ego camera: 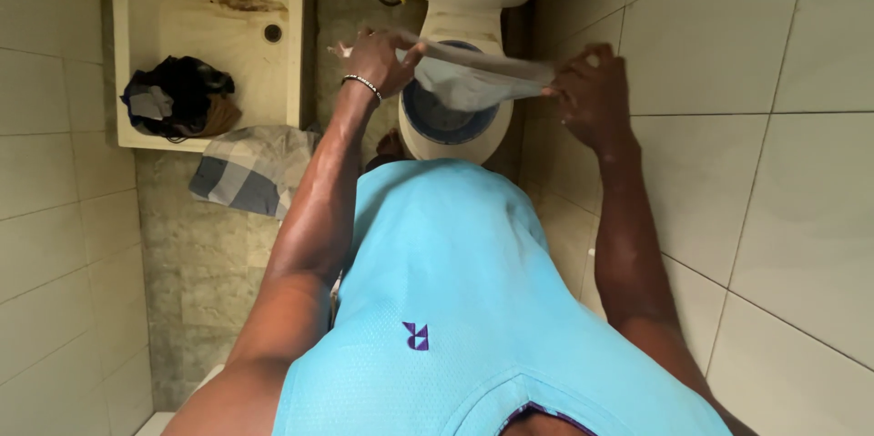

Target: Washing clothes by hand using the toilet bowl and a bucket.

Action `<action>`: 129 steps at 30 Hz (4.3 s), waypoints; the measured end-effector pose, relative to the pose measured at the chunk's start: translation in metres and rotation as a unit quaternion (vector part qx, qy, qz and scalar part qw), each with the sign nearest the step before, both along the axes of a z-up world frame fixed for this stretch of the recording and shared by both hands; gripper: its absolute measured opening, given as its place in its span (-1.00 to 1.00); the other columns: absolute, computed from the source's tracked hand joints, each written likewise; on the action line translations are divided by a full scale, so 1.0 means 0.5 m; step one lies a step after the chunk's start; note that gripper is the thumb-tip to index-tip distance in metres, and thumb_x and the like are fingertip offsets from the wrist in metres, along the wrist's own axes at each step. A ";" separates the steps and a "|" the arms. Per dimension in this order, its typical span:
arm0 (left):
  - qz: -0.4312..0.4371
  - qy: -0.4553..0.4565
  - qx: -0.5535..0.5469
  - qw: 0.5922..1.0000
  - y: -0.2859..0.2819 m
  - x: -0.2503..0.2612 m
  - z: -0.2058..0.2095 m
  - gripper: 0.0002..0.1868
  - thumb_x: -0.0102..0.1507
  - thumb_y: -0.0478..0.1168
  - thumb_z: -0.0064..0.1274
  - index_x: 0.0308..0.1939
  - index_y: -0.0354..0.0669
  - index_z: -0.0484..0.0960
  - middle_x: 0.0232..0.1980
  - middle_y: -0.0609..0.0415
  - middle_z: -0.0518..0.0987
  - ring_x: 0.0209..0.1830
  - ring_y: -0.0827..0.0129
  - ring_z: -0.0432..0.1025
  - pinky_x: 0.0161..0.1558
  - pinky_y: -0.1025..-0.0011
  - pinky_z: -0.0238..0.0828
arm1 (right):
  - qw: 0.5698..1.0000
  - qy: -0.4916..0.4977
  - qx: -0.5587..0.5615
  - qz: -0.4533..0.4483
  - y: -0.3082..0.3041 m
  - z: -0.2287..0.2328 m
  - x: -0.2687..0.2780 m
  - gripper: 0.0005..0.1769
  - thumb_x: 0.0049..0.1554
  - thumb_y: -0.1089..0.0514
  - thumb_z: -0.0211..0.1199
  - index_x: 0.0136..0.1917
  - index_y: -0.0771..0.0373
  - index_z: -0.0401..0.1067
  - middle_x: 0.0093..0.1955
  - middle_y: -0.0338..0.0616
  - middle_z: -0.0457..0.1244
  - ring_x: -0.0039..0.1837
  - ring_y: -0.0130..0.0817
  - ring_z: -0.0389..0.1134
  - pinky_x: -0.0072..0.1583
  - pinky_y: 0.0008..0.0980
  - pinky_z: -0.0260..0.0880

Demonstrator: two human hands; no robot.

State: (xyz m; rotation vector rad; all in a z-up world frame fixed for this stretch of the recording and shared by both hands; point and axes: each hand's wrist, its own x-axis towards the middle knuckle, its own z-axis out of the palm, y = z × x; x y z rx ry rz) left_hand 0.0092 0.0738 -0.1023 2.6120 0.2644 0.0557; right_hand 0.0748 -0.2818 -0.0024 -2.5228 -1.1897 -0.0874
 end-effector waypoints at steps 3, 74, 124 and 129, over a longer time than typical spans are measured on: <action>-0.037 0.196 0.046 0.979 0.022 -0.005 -0.011 -0.53 0.31 0.33 0.01 -0.30 0.11 0.75 -0.19 0.00 0.68 -0.03 0.00 0.51 0.20 -0.53 -0.04 | 0.999 -0.033 -0.006 -0.014 -0.010 0.007 0.011 -0.81 0.07 0.02 0.51 -0.17 0.10 0.55 0.12 -0.24 0.35 0.38 -0.07 0.17 0.19 -0.07 0.13; 0.403 0.163 -0.792 0.429 -0.252 -0.015 -0.579 -0.60 0.37 0.07 0.03 -0.21 -0.22 0.66 -0.32 0.02 0.59 -0.41 0.28 0.46 -0.37 0.29 0.45 | 0.947 0.256 0.155 -0.115 0.297 -0.423 -0.091 -0.67 0.29 0.02 0.15 0.17 0.30 0.44 -0.21 0.11 0.35 -0.23 0.03 0.43 -0.18 -0.09 0.39; 0.129 0.096 -0.638 0.753 -0.232 -0.052 -0.894 -0.73 0.34 -0.18 0.00 0.05 -0.20 0.65 -0.28 -0.04 0.58 -0.40 0.14 0.47 -0.34 0.18 0.44 | 0.944 0.231 0.210 -0.108 0.289 -0.735 -0.113 -0.88 0.10 0.18 0.24 -0.16 0.26 0.54 -0.30 0.09 0.37 -0.23 0.10 0.43 -0.20 -0.04 0.39; 0.026 0.277 -0.163 0.947 -0.205 -0.045 -0.877 -0.61 0.35 0.07 -0.02 -0.16 -0.19 0.64 -0.18 -0.20 0.65 -0.13 0.00 0.59 -0.10 0.14 0.55 | 0.947 0.222 0.013 -0.233 0.333 -0.666 -0.063 -0.66 0.40 0.04 0.24 -0.20 0.13 0.58 -0.28 0.13 0.33 -0.22 0.14 0.40 -0.17 0.03 0.36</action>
